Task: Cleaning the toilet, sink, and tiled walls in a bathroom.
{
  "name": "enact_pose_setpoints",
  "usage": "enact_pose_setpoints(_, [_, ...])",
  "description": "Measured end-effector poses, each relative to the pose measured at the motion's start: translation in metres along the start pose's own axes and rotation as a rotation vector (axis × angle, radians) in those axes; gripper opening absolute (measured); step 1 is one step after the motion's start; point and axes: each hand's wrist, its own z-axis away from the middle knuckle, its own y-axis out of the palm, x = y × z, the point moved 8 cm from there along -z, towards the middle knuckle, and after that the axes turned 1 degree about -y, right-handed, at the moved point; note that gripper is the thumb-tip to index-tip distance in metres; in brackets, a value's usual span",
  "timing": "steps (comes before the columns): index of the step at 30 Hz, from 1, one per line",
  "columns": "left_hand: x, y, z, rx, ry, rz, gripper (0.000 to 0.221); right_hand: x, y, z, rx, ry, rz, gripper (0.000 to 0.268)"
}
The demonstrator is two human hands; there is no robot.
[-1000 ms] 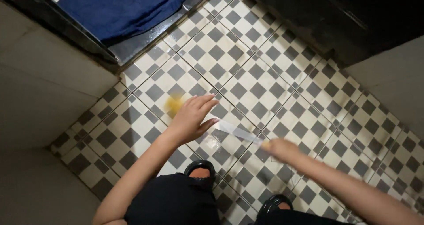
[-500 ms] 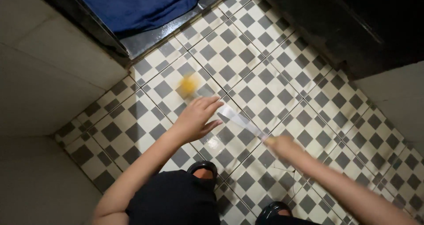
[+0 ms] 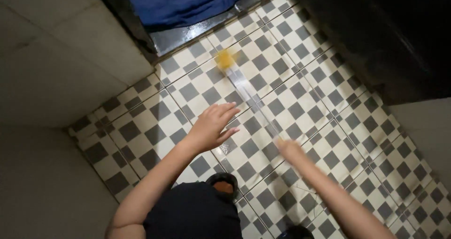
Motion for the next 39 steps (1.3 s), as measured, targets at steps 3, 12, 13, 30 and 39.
enact_pose_setpoints(3, [0.007, 0.0, 0.005, 0.013, -0.004, 0.006, 0.05, 0.061, 0.029, 0.07, 0.238, -0.146, 0.316, 0.072])
enact_pose_setpoints(12, [0.024, -0.009, 0.026, 0.012, -0.036, -0.047, 0.051, 0.037, -0.01, -0.032, -0.039, -0.007, 0.158, 0.073])
enact_pose_setpoints(13, [0.025, -0.009, 0.027, 0.015, -0.03, -0.057, 0.051, 0.038, -0.001, -0.04, -0.046, 0.08, 0.002, 0.074])
enact_pose_setpoints(30, [0.023, -0.005, 0.018, 0.037, -0.059, -0.055, 0.05, 0.177, 0.108, 0.112, 0.243, -0.248, 0.306, 0.059])
enact_pose_setpoints(39, [0.023, -0.005, 0.022, 0.013, -0.052, -0.051, 0.051, 0.134, 0.067, 0.021, 0.149, -0.263, 0.377, 0.062])
